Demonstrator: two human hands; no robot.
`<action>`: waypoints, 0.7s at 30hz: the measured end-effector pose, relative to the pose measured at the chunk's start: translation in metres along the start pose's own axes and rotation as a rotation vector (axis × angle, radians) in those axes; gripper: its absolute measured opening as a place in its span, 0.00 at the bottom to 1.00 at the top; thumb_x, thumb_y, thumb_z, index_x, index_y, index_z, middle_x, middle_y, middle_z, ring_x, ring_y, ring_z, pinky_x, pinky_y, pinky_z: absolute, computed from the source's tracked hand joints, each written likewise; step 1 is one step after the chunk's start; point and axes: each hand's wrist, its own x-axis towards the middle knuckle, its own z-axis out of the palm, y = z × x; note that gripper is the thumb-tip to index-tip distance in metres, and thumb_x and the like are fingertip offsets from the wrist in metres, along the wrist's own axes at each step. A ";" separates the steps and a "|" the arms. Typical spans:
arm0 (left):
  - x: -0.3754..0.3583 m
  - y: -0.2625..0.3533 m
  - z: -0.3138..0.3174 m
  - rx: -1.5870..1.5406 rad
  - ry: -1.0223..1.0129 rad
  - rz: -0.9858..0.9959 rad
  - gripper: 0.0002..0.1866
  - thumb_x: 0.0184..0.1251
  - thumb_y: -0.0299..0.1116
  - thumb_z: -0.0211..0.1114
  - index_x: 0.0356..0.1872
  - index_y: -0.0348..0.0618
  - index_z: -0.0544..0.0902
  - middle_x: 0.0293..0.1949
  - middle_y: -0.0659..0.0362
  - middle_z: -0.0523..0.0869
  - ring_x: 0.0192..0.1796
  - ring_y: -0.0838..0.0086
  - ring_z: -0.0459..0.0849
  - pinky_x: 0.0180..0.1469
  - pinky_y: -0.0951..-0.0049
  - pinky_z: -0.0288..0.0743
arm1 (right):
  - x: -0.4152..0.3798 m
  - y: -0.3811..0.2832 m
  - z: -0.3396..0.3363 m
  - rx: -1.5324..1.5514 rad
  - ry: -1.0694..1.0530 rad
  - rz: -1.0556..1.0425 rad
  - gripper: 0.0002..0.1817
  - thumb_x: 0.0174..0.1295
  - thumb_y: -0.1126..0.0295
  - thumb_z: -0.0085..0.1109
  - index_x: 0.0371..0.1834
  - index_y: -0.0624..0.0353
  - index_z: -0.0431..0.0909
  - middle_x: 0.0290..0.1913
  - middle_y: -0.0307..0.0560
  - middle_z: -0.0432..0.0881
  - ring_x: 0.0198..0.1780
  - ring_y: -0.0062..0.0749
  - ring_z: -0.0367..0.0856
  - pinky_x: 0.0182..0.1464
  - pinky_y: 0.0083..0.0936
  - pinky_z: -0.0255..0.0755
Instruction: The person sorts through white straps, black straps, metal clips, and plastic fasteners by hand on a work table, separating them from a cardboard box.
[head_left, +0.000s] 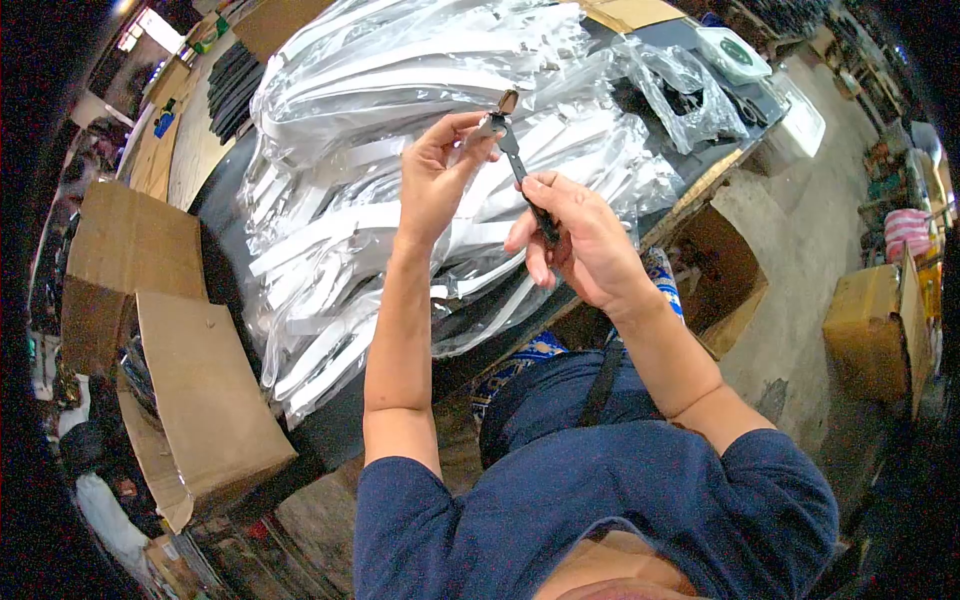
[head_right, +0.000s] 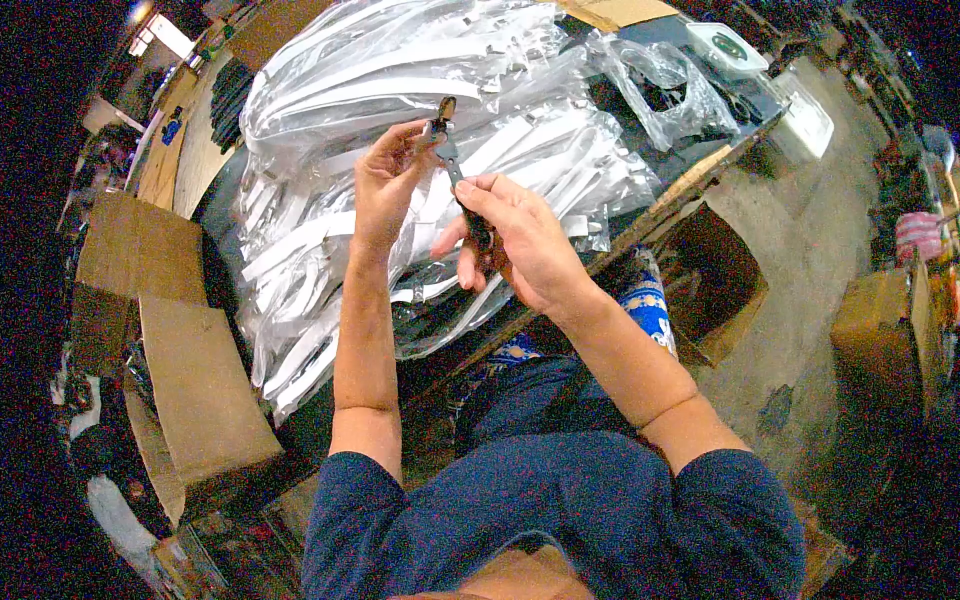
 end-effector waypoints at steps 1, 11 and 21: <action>0.000 -0.002 0.000 0.008 -0.002 0.008 0.10 0.60 0.22 0.63 0.43 0.37 0.81 0.35 0.60 0.85 0.38 0.80 0.80 0.42 0.80 0.72 | 0.001 0.001 0.000 0.017 0.000 -0.015 0.14 0.68 0.61 0.47 0.45 0.61 0.65 0.26 0.54 0.82 0.14 0.29 0.76 0.13 0.19 0.67; -0.005 0.005 0.010 0.330 -0.097 0.229 0.08 0.56 0.19 0.62 0.37 0.36 0.79 0.35 0.59 0.84 0.41 0.78 0.80 0.46 0.77 0.72 | 0.023 0.002 -0.007 0.065 0.014 -0.130 0.15 0.68 0.61 0.47 0.44 0.64 0.67 0.30 0.56 0.83 0.15 0.28 0.77 0.16 0.19 0.70; -0.008 0.008 0.010 0.181 -0.115 0.056 0.09 0.61 0.21 0.58 0.42 0.35 0.78 0.32 0.60 0.83 0.37 0.81 0.79 0.39 0.79 0.72 | 0.014 -0.001 -0.015 -0.165 0.055 -0.204 0.16 0.68 0.65 0.47 0.52 0.64 0.69 0.38 0.56 0.81 0.21 0.31 0.82 0.21 0.19 0.75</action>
